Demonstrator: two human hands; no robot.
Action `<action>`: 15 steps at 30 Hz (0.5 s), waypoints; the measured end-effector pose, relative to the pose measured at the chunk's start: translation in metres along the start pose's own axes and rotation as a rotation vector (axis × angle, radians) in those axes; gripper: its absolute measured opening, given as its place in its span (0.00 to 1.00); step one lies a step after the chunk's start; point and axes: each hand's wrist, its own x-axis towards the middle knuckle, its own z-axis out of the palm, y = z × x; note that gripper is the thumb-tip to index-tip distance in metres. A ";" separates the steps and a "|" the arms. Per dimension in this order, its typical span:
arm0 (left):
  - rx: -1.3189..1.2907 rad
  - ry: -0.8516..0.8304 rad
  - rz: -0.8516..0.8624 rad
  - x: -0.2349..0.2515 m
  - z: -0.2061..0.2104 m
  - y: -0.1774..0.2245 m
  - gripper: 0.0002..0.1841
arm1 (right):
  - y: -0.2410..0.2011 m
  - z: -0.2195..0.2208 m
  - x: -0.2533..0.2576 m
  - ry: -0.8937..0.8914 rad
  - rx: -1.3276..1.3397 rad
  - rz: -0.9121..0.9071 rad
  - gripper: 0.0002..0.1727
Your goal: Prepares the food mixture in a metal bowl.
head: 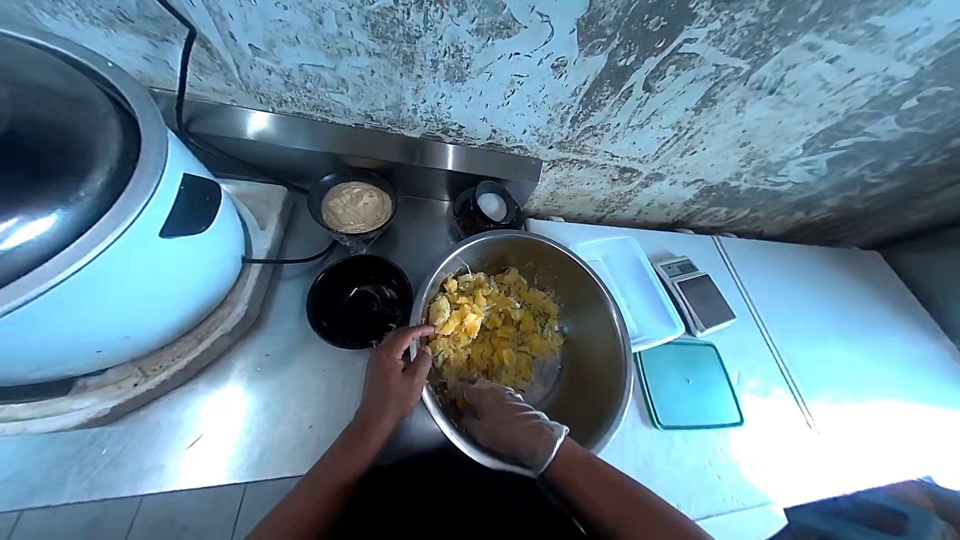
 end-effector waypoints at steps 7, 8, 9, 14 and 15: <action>-0.023 0.030 0.017 0.001 0.004 -0.004 0.18 | 0.054 -0.016 -0.022 0.088 0.297 0.031 0.17; -0.022 0.030 0.021 0.001 0.003 -0.004 0.18 | 0.061 -0.023 -0.025 0.173 0.415 0.045 0.17; -0.020 0.032 0.023 0.001 0.004 -0.005 0.18 | 0.067 -0.030 -0.026 0.256 0.509 0.060 0.18; -0.014 0.042 0.049 0.001 0.006 -0.007 0.18 | 0.078 -0.048 -0.024 0.503 0.837 0.246 0.20; -0.008 0.038 0.052 0.002 0.005 -0.007 0.19 | 0.077 -0.050 -0.023 0.547 0.850 0.269 0.20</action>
